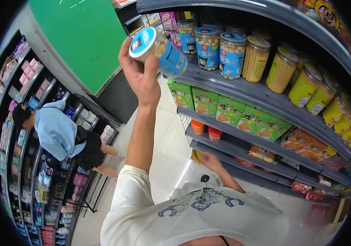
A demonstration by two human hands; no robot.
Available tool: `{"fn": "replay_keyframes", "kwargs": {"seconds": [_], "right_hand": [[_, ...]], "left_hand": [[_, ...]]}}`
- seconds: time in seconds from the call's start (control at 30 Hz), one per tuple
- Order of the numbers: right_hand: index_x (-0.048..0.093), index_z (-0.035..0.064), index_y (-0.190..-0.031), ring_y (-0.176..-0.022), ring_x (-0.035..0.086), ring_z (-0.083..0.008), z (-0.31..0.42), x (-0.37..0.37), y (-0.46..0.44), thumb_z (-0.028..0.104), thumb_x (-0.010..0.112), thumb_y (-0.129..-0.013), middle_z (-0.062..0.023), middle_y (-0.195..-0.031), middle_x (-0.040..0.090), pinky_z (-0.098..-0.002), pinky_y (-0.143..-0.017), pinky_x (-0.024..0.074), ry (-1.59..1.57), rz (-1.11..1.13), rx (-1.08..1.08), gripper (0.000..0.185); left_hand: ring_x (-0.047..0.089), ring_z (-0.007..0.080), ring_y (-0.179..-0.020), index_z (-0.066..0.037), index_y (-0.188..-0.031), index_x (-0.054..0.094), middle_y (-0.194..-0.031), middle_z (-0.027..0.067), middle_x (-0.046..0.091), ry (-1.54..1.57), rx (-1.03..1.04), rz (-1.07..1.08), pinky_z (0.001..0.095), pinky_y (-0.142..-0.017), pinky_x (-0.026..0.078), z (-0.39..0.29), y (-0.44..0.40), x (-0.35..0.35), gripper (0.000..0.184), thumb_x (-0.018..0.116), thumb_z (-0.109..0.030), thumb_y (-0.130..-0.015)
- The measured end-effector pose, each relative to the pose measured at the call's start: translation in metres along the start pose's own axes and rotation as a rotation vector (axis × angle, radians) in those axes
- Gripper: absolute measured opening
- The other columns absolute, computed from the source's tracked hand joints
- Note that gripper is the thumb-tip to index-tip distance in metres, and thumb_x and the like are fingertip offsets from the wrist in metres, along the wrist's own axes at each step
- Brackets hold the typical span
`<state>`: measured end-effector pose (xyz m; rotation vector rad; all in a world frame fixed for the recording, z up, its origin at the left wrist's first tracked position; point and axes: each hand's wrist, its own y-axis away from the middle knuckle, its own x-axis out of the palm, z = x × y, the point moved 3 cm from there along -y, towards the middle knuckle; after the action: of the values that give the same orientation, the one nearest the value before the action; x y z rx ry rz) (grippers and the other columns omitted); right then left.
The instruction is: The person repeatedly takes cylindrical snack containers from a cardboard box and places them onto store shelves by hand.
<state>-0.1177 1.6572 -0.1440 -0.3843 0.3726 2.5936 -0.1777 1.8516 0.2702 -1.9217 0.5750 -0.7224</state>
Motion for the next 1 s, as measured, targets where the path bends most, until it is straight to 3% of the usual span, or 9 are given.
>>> {"fn": "replay_keyframes", "kwargs": {"seconds": [0.13,0.3,0.47,0.57,0.73,0.87,0.9,1.0], "right_hand": [[0.062,0.0004,-0.111,-0.088,0.066,-0.0192,-0.003,-0.003,-0.026,0.022,0.065,-0.083,-0.0112,-0.097,0.069,-0.0291,-0.08,0.0516,-0.06,-0.03,0.021,0.036],[0.06,0.0009,-0.113,-0.09,0.065,-0.0166,-0.007,-0.01,-0.04,0.017,0.063,-0.084,-0.0099,-0.098,0.068,-0.0283,-0.08,0.0509,-0.093,-0.114,0.086,0.033],[0.062,0.0029,-0.113,-0.088,0.066,-0.0166,-0.017,0.001,-0.049,0.021,0.065,-0.081,-0.0105,-0.098,0.069,-0.0283,-0.081,0.0513,-0.159,-0.309,0.166,0.036],[0.061,0.0023,-0.113,-0.088,0.065,-0.0153,-0.016,0.022,-0.054,0.02,0.064,-0.082,-0.0097,-0.097,0.068,-0.0277,-0.08,0.051,-0.256,-0.431,0.192,0.036],[0.058,0.0015,-0.117,-0.091,0.063,-0.0141,0.022,0.047,-0.055,0.013,0.062,-0.084,-0.0095,-0.101,0.067,-0.0273,-0.081,0.0499,-0.35,-0.497,0.192,0.035],[0.057,0.0005,-0.118,-0.093,0.062,-0.014,0.062,0.041,-0.047,0.008,0.062,-0.085,-0.0099,-0.104,0.066,-0.0279,-0.082,0.0493,-0.405,-0.509,0.094,0.034],[0.057,0.0002,-0.118,-0.093,0.061,-0.014,0.07,0.039,-0.045,0.008,0.062,-0.085,-0.01,-0.104,0.066,-0.028,-0.083,0.0492,-0.431,-0.517,0.069,0.034],[0.056,0.0001,-0.119,-0.093,0.061,-0.0134,0.086,0.024,-0.042,0.008,0.062,-0.086,-0.0095,-0.105,0.066,-0.0275,-0.083,0.0487,-0.42,-0.527,0.059,0.035]], "left_hand": [[0.047,0.0197,-0.117,0.0,-0.137,0.028,-0.127,0.0138,0.046,0.111,-0.054,0.065,0.0325,-0.1,0.037,0.042,-0.018,0.014,0.062,0.063,-0.016,-0.089],[0.05,0.0182,-0.111,0.001,-0.135,0.032,-0.122,0.0135,0.049,0.174,-0.059,0.138,0.0308,-0.096,0.04,0.077,-0.034,0.024,0.059,0.064,-0.014,-0.087],[0.05,0.0223,-0.11,0.004,-0.138,0.028,-0.128,0.0177,0.046,0.009,-0.315,0.376,0.0338,-0.095,0.041,0.11,-0.027,0.023,0.075,0.07,-0.022,-0.081],[0.049,0.0254,-0.112,0.003,-0.14,0.026,-0.131,0.0204,0.044,-0.017,-0.364,0.447,0.0356,-0.096,0.041,0.127,-0.024,0.015,0.079,0.07,-0.026,-0.08],[0.048,0.0278,-0.114,0.002,-0.14,0.027,-0.132,0.0225,0.042,0.028,-0.314,0.452,0.0392,-0.097,0.041,0.144,-0.02,0.002,0.079,0.069,-0.026,-0.08],[0.049,0.0279,-0.112,0.003,-0.139,0.029,-0.129,0.0224,0.045,-0.031,-0.412,0.491,0.0394,-0.096,0.042,0.138,-0.019,-0.003,0.088,0.076,-0.025,-0.07],[0.055,0.027,-0.104,0.005,-0.137,0.03,-0.121,0.0223,0.052,-0.132,-0.35,0.507,0.0368,-0.09,0.046,0.135,-0.021,-0.001,0.091,0.078,-0.023,-0.065],[0.058,0.0232,-0.099,0.003,-0.136,0.031,-0.116,0.0193,0.055,-0.145,-0.449,0.529,0.0349,-0.087,0.047,0.124,-0.021,0.004,0.086,0.077,-0.016,-0.067]]}}
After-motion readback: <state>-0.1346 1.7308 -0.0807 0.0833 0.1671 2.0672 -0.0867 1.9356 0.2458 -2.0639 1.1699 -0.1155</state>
